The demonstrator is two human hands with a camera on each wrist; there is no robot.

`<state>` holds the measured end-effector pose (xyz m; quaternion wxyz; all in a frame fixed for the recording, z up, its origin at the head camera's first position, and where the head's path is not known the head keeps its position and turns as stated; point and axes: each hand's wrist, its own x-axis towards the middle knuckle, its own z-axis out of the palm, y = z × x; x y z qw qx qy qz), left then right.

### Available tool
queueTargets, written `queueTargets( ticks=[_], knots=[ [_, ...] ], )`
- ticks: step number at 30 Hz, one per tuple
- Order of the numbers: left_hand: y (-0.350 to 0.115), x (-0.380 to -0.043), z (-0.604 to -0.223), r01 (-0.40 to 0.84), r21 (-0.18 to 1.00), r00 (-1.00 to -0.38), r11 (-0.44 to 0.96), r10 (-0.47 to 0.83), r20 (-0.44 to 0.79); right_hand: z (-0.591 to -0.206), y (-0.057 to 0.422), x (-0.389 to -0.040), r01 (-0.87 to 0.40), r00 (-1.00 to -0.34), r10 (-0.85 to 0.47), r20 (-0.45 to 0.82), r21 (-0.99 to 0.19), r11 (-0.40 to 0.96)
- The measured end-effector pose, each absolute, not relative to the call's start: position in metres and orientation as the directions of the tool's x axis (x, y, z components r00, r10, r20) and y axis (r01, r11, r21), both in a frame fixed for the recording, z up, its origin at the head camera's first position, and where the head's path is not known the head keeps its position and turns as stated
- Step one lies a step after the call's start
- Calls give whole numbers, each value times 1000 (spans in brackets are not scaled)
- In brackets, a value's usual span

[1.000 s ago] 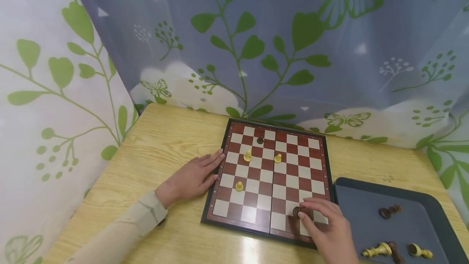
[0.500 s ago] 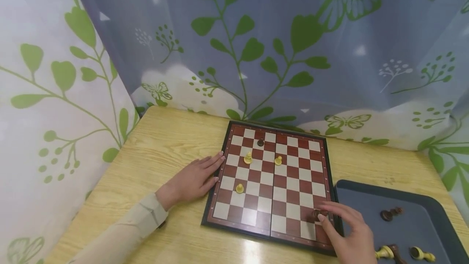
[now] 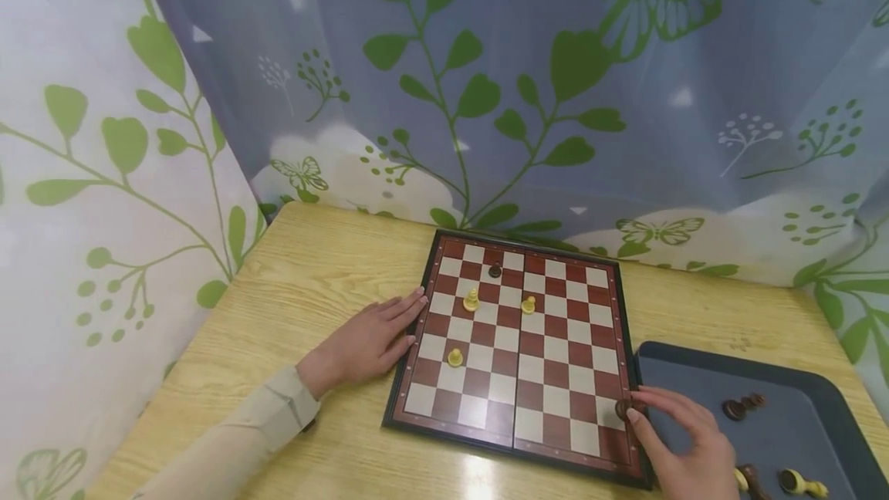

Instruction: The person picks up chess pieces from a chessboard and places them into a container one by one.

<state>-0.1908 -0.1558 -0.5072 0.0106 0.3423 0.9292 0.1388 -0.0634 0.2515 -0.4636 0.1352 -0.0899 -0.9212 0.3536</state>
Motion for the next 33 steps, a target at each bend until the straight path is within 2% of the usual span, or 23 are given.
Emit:
queueTargets(
  ticks=[7, 19, 26, 30, 33],
  knots=[
    [-155, -190, -509, 642, 268, -759, 718, 644, 93, -465, 258, -61, 73, -928, 298, 224, -674, 735],
    [-156, -191, -509, 634, 273, -765, 724, 639, 81, -471, 281, -58, 179, -887, 413, 206, -672, 719],
    [-155, -191, -509, 630, 271, -765, 727, 641, 58, -475, 316, -52, 356, -843, 529, 101, -632, 688],
    [-156, -191, -509, 623, 269, -771, 735, 635, 51, -482, 335, -47, 426, -815, 578, 36, -640, 639],
    [-156, -191, -508, 626, 273, -769, 731, 637, 58, -485, 343, -42, 438, -809, 587, 38, -627, 644]
  ],
)
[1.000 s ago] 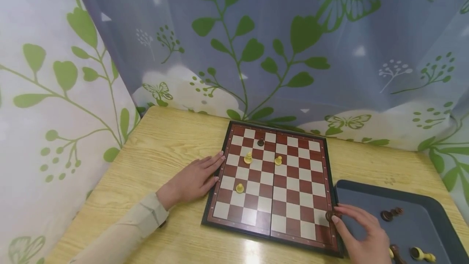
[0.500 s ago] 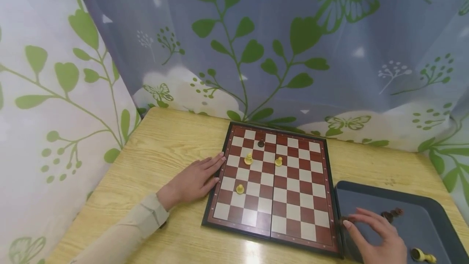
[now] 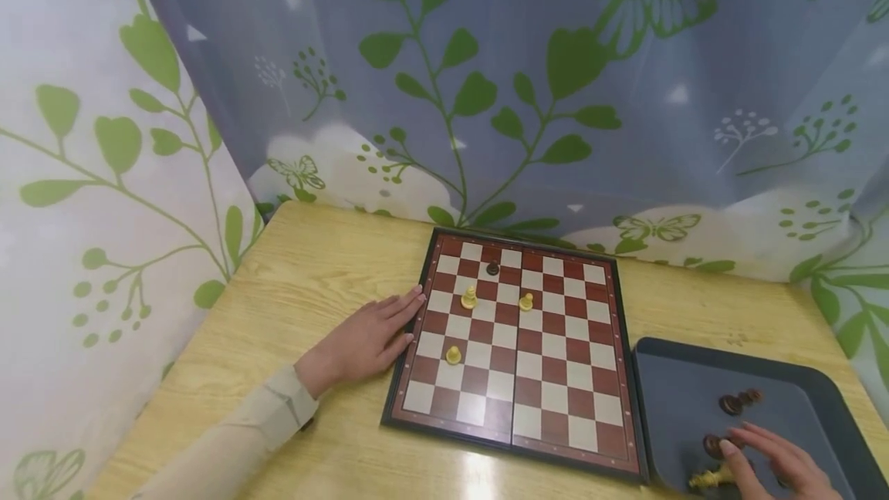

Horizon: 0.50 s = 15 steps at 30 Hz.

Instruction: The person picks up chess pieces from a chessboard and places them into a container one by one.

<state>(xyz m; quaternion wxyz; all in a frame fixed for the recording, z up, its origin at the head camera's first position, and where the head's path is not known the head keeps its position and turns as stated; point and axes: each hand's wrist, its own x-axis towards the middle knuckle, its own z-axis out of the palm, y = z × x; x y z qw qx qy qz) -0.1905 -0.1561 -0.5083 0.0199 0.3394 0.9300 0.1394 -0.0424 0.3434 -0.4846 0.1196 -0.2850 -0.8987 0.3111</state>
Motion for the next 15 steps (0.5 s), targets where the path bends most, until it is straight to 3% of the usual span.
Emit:
queueTargets(
  ticks=[8, 15],
  knots=[
    [-156, -190, -511, 620, 281, -772, 733, 634, 51, -490, 367, -40, 411, -800, 590, 112, -614, 674],
    [-156, -192, -509, 616, 274, -776, 738, 629, 48, -496, 386, -47, 427, -812, 579, 77, -599, 678]
  ],
)
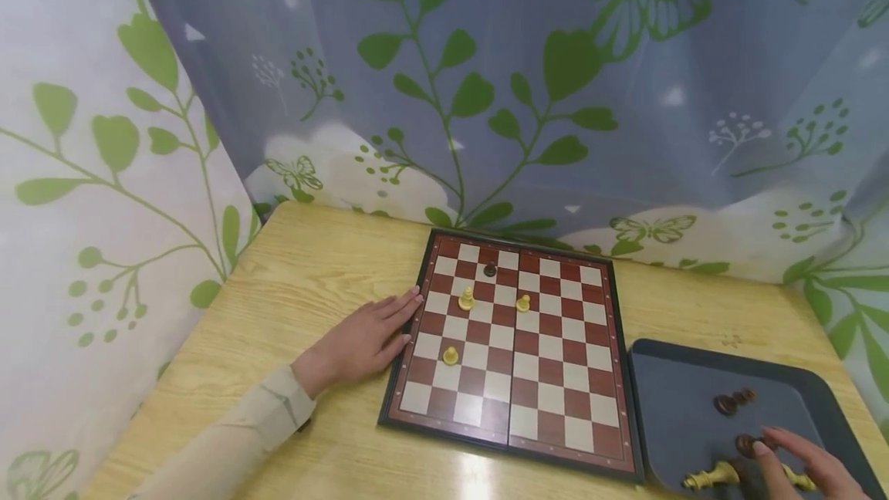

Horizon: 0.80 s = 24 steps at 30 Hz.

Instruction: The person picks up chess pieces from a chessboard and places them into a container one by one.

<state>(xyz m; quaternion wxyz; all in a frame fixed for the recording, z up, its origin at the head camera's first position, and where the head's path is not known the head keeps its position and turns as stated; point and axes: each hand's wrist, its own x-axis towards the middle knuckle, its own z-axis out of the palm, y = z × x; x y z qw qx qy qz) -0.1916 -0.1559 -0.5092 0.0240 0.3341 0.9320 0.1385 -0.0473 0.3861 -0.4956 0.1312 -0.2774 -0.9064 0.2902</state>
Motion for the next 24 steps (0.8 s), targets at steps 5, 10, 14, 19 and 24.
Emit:
queueTargets(
  ticks=[5, 10, 14, 19, 24],
  knots=[
    [-156, -192, -509, 621, 274, -771, 734, 635, 48, -494, 393, -52, 470, -807, 590, 19, -585, 661],
    [-155, -192, -509, 634, 276, -763, 722, 643, 71, -492, 393, -54, 477, -794, 607, 30, -590, 652],
    [-154, -193, -509, 641, 275, -758, 717, 647, 79, -495, 391, -52, 426, -782, 613, 114, -619, 660],
    [-155, -192, -509, 634, 277, -763, 723, 643, 68, -502, 393, -49, 432, -779, 609, 148, -577, 693],
    [-155, -191, -508, 626, 281, -768, 728, 638, 58, -509, 399, -46, 461, -771, 630, 86, -606, 648]
  ],
)
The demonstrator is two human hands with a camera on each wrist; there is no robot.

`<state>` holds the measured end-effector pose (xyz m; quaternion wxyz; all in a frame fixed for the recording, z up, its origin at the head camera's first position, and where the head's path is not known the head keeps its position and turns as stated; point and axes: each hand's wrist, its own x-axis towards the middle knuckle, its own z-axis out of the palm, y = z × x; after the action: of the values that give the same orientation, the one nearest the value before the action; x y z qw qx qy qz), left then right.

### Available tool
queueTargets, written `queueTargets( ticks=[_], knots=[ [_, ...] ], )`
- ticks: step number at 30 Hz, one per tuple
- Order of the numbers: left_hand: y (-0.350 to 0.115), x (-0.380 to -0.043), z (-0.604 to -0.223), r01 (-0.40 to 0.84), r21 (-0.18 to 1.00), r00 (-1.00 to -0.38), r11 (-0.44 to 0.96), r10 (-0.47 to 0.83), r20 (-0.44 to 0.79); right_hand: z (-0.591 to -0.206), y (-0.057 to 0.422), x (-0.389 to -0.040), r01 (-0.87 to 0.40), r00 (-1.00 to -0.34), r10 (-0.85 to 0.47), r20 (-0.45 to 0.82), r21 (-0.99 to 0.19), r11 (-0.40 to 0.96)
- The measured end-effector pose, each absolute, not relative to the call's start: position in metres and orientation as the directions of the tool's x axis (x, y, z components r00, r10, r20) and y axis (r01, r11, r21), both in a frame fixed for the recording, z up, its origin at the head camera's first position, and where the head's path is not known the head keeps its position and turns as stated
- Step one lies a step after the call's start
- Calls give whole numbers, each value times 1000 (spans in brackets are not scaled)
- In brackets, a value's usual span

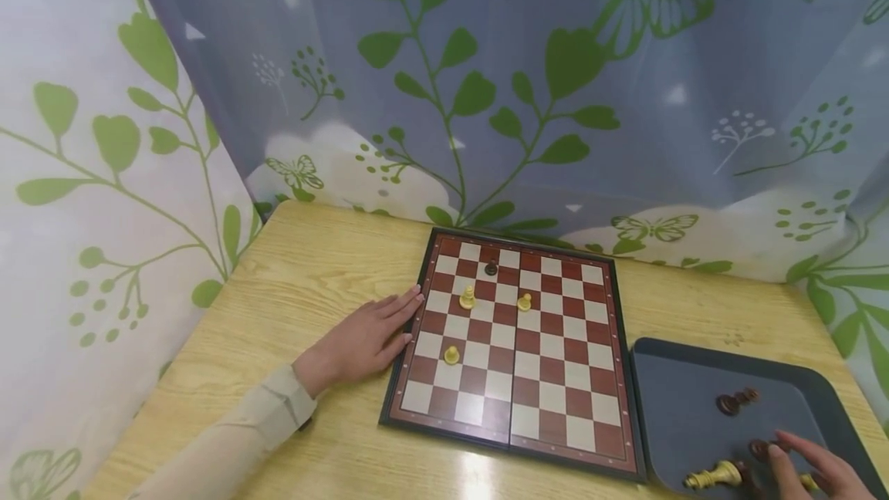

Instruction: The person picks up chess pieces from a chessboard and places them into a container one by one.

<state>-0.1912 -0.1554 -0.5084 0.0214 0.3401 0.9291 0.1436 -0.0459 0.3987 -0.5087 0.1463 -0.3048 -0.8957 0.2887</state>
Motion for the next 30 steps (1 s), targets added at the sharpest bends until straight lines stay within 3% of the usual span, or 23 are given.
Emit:
queueTargets(
  ticks=[7, 15, 19, 25, 30],
  knots=[
    [-156, -191, -506, 626, 287, -768, 725, 637, 64, -511, 398, -41, 455, -753, 644, 131, -604, 655],
    [-156, -190, -507, 624, 296, -769, 723, 635, 71, -498, 375, -30, 466, -641, 715, 279, -598, 652],
    [-157, -190, -508, 617, 294, -775, 730, 629, 63, -498, 369, -30, 449, -648, 712, 272, -619, 644],
    [-158, -191, -508, 615, 289, -777, 734, 627, 58, -504, 370, -33, 406, -726, 654, 215, -633, 659],
    [-156, -193, -508, 630, 286, -765, 722, 639, 72, -499, 354, -35, 400, -741, 640, 201, -634, 662]
  ],
)
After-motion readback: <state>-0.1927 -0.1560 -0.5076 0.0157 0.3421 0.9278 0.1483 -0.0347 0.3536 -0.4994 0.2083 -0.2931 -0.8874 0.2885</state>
